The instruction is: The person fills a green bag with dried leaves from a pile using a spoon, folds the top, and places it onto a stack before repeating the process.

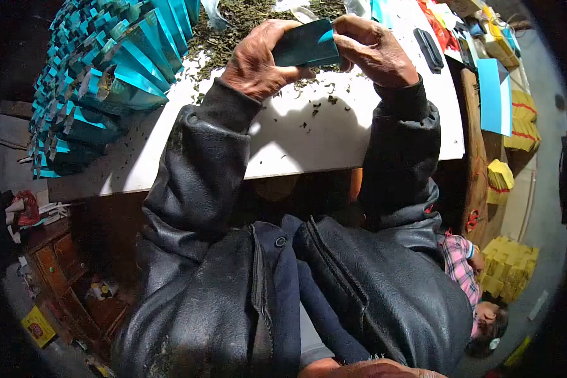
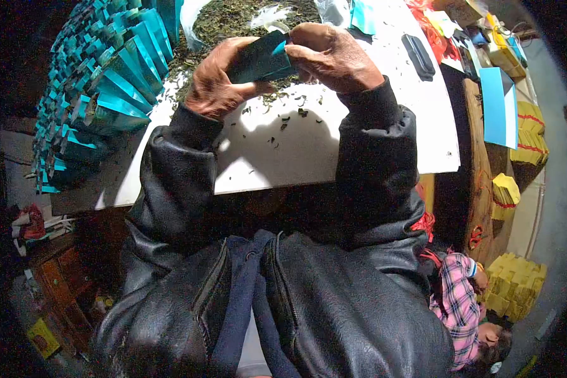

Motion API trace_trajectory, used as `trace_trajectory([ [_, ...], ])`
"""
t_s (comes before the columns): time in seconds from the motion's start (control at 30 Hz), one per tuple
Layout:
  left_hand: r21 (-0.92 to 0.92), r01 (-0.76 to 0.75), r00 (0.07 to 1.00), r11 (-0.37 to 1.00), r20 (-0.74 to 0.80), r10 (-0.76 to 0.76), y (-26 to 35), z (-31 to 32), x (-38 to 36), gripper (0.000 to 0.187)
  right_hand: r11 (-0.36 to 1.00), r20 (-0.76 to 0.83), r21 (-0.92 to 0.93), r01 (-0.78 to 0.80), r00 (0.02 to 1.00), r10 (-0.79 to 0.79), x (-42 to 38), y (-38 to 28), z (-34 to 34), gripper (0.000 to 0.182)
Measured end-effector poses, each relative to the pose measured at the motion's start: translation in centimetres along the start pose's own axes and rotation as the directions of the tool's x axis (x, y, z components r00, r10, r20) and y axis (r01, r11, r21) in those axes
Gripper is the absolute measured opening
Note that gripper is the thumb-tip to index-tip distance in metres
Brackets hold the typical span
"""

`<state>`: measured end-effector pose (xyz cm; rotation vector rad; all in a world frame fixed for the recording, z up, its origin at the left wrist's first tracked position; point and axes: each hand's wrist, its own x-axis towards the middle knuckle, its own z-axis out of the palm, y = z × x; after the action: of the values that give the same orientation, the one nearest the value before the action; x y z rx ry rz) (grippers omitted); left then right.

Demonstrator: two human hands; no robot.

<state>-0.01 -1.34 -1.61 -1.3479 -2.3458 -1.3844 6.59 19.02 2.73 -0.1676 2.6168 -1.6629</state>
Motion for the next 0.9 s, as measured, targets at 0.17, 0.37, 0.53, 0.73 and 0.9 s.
trace_trajectory([
  [0.17,-0.003,-0.072,0.997,0.997,0.017,0.072,0.3,0.0,0.1,0.07,0.992,0.102,0.127,0.012,0.994,-0.025,0.1,0.9,-0.3,0.03],
  [0.37,-0.058,-0.131,0.989,0.99,0.065,0.135,0.5,0.2,0.2,0.068,0.989,0.143,-0.018,-0.145,0.979,0.146,0.1,-0.3,-0.4,0.03],
  [0.53,-0.077,-0.135,0.985,0.988,0.102,0.142,0.9,0.4,-0.3,0.068,0.997,0.141,0.063,0.046,0.989,-0.055,0.9,3.8,-0.3,0.045],
  [0.73,-0.175,0.057,0.986,0.983,0.161,-0.029,1.0,0.3,-0.5,0.064,0.973,-0.049,-0.181,0.144,0.987,-0.155,0.2,0.9,0.8,0.035],
  [0.9,-0.16,-0.001,0.992,0.987,0.121,0.02,0.5,0.4,-0.3,0.062,0.951,-0.02,-0.273,0.145,0.987,-0.156,0.5,1.6,0.7,0.032],
])
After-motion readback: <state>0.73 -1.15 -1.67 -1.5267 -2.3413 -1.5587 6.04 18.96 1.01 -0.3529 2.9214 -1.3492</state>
